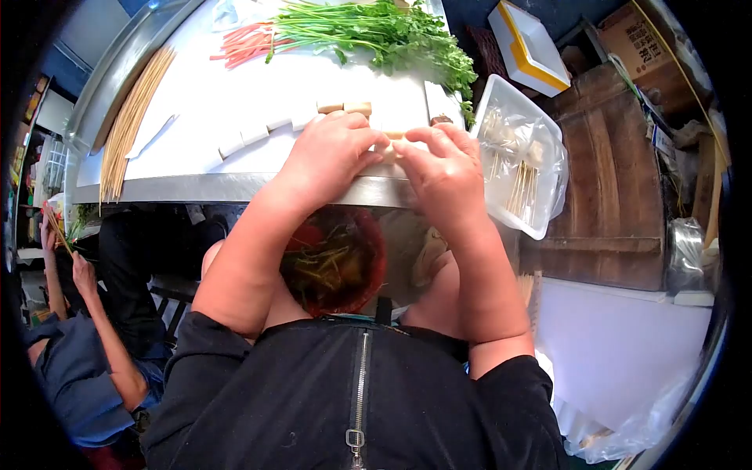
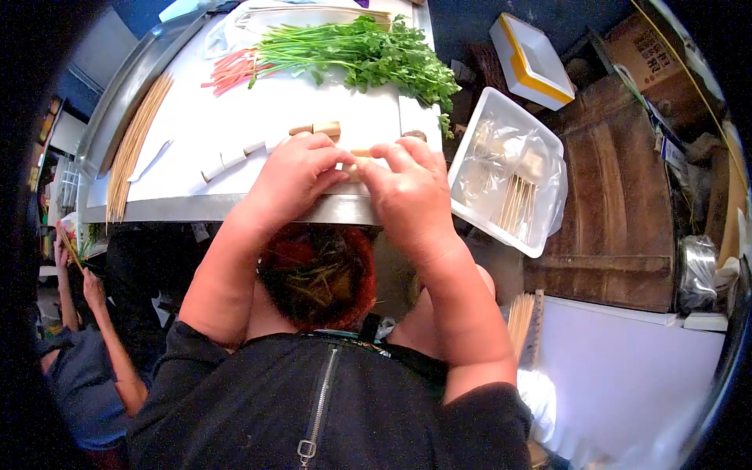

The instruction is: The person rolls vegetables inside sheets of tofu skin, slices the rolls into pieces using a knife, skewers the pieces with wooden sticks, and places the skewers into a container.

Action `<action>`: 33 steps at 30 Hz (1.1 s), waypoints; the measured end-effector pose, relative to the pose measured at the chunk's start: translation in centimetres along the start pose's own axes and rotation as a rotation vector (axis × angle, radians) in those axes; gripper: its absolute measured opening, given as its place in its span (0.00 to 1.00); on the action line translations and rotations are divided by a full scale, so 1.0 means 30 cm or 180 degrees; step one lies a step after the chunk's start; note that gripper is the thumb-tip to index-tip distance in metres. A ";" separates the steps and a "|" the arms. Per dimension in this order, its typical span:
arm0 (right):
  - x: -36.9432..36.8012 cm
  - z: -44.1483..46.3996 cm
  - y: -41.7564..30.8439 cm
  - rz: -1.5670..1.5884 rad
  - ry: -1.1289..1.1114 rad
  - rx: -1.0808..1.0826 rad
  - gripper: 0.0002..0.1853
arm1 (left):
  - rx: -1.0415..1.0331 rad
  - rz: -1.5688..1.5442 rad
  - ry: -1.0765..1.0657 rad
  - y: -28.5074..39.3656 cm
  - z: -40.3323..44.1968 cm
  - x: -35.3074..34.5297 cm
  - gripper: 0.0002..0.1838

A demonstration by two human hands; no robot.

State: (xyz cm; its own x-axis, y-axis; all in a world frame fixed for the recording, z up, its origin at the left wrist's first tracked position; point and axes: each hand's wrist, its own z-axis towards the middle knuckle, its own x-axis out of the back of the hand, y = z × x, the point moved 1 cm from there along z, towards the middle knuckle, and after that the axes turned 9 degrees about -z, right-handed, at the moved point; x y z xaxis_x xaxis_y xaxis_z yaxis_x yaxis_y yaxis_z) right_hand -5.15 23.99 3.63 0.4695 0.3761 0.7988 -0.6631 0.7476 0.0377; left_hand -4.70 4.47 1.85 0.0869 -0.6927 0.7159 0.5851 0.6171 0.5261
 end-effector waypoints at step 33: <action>0.019 -0.036 -0.014 0.1501 -0.0421 -0.0290 0.29 | -0.0001 -0.0311 -0.0242 0.092 -0.051 0.033 0.09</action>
State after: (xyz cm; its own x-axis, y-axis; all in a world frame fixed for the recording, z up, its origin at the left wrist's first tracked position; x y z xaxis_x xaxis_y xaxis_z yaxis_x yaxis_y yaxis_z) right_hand -3.96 24.47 3.42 0.0488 0.6165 0.7859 -0.7289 0.5599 -0.3940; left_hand -1.76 4.92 3.32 -0.0320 -0.7193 0.6940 0.5880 0.5479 0.5950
